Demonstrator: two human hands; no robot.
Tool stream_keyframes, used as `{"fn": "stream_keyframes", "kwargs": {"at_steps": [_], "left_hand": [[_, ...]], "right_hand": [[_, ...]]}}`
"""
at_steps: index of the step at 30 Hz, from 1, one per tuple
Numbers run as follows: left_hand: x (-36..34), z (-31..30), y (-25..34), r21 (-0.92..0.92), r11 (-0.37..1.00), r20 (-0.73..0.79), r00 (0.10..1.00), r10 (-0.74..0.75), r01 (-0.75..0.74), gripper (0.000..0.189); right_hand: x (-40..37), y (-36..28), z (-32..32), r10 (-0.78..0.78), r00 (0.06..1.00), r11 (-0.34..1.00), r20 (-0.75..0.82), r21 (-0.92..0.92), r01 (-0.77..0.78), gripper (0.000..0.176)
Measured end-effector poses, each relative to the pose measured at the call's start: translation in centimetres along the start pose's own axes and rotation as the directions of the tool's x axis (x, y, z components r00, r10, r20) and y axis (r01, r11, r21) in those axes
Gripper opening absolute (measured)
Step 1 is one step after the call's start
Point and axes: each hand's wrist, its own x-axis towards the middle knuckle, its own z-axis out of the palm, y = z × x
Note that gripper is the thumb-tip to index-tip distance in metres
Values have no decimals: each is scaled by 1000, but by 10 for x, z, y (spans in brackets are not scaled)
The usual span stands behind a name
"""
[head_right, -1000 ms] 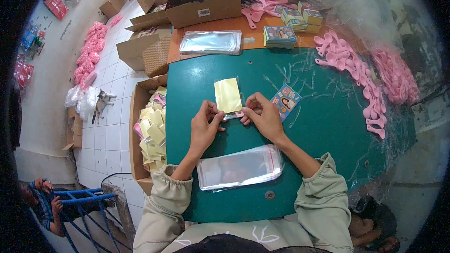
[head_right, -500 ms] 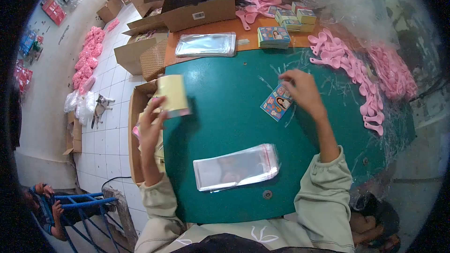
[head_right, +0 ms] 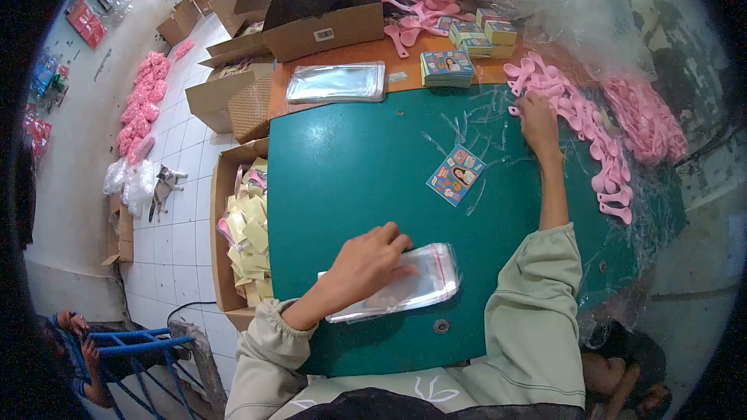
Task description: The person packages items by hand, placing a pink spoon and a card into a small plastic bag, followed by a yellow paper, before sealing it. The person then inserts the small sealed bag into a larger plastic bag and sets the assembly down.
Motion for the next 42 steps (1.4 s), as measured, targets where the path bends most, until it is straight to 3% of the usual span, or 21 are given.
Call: {"fn": "stream_keyframes", "kwargs": {"at_steps": [4,7,10,11,14,17,21,24,27,28,30,31,33,35,38,39,41,42], "left_hand": [[2,4,-6,-125,992,9,1000,18,-17,24],[1,6,-9,-154,988,-22,1000,-1,-2,22],[0,9,-13,-201,979,-90,996,26,-44,20],[0,8,-13,-209,977,-91,995,26,-45,19],[0,6,-13,-210,977,-81,997,19,-35,18],[3,1,-10,-219,976,-80,997,1,-18,16],[4,0,-13,-356,934,-55,998,8,-27,15],[2,-3,-16,-419,908,-29,1000,11,-22,13],[3,-5,-17,-476,879,-27,999,21,-31,12],[4,-6,-17,-494,868,-27,999,29,-39,13],[3,-7,-18,-566,822,-29,999,46,-54,15],[2,-9,-18,-600,798,-28,998,54,-60,16],[2,-14,-20,-674,739,87,995,45,26,17],[3,-18,-22,-734,675,139,989,40,76,16],[5,-21,-22,-815,566,151,989,7,120,12],[6,-21,-23,-837,526,167,986,-15,150,11],[9,-18,-24,-857,476,196,979,-57,199,12],[9,-16,-26,-856,466,212,974,-81,225,13]], "right_hand": [[-4,-4,-16,-34,995,999,94,-35,37,17],[0,2,-36,84,953,996,289,-40,-76,13],[10,40,-21,11,996,991,86,129,-22,13],[19,56,-8,91,993,975,76,194,-104,13],[57,57,-7,126,983,962,134,224,-154,15],[93,64,26,26,999,949,-27,316,-16,18],[106,37,38,-111,994,970,-3,-219,108,13],[102,47,44,-155,988,917,18,-368,151,13],[88,38,9,-70,994,987,-87,-147,56,15],[85,51,4,-20,986,998,-164,60,30,17],[79,79,-8,121,952,886,-280,463,24,24],[71,77,-21,355,878,834,-319,532,-144,26],[54,78,-37,598,719,745,-354,577,-336,29],[42,94,-44,651,650,739,-392,525,-423,29],[19,98,-57,558,830,563,3,734,-381,28],[18,72,-56,579,812,249,77,931,-266,22],[12,8,-87,626,709,-90,323,934,-346,20],[6,3,-84,468,805,-132,365,929,-345,22]]}}
